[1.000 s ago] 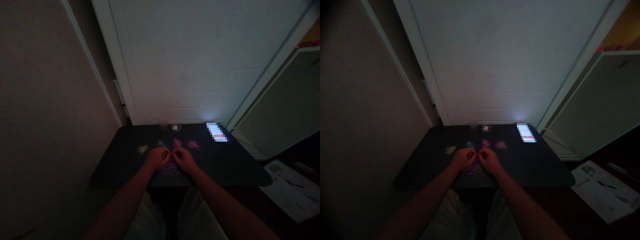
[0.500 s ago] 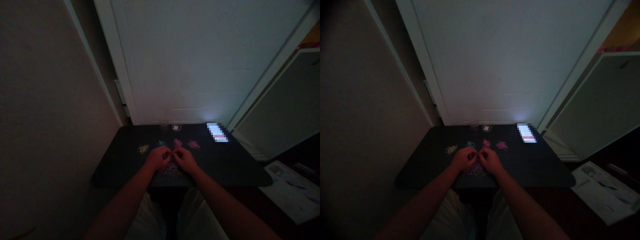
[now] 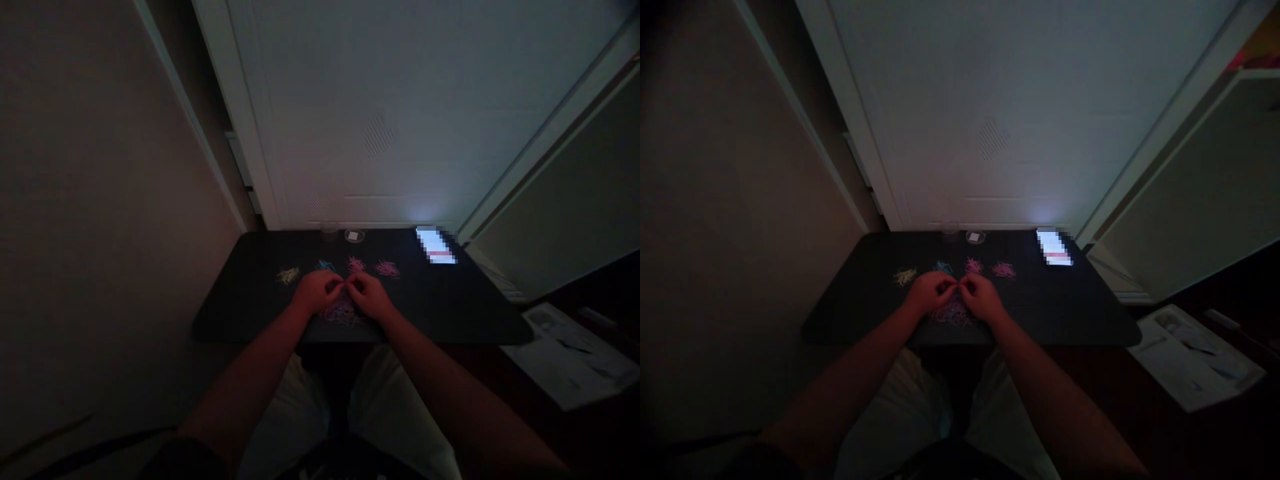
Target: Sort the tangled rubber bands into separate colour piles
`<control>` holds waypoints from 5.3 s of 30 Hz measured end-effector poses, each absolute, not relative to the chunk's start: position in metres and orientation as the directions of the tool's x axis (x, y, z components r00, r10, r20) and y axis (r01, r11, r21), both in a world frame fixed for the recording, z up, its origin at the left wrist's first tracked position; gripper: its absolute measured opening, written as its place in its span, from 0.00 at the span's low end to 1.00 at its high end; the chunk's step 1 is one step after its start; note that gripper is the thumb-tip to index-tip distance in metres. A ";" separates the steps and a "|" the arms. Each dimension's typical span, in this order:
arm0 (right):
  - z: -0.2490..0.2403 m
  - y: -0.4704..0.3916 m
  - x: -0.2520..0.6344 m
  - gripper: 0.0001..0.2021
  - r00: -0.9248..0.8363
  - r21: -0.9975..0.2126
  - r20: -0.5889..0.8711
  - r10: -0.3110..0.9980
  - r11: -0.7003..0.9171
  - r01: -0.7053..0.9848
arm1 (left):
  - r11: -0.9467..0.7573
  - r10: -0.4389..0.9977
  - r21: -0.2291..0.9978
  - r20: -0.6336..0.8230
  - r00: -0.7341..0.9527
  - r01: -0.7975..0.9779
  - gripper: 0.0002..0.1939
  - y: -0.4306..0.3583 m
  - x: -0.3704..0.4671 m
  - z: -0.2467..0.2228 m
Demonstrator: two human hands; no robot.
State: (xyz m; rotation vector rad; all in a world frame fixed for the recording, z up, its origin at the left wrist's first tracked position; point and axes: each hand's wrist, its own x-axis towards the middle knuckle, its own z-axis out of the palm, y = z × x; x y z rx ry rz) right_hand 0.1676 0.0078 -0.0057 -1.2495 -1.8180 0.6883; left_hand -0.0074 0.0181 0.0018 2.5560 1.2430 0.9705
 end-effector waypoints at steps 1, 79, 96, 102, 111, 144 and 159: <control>-0.006 0.008 0.168 0.05 -0.185 -0.798 0.306 0.934 0.358 0.485 | -0.649 0.745 0.385 0.493 0.449 0.656 0.07 0.018 -0.007 0.001; -0.006 0.011 0.172 0.02 -0.180 -0.790 0.360 0.915 0.402 0.464 | -0.646 0.746 0.388 0.503 0.436 0.658 0.08 0.022 -0.006 0.000; -0.011 0.017 0.177 0.05 0.055 -0.850 0.385 0.921 0.331 0.410 | -0.585 0.790 0.421 0.489 0.370 0.693 0.05 0.022 -0.008 0.005; -0.008 0.013 0.185 0.07 0.124 -0.763 0.467 0.876 0.328 0.556 | -0.558 0.812 0.432 0.460 0.359 0.708 0.06 0.022 -0.008 0.007; -0.004 0.008 0.231 0.07 0.224 -0.652 0.473 0.852 0.167 0.739 | -0.570 0.807 0.452 0.463 0.366 0.686 0.08 0.022 -0.009 0.007; 0.001 0.001 0.272 0.06 0.276 -0.691 0.157 0.948 -0.094 0.716 | -0.470 0.870 0.643 0.222 0.440 0.605 0.06 0.006 -0.015 0.008; -0.003 0.014 0.275 0.10 0.302 -0.680 0.268 0.915 -0.043 0.732 | -0.523 0.852 0.585 0.335 0.403 0.619 0.07 0.012 -0.012 0.007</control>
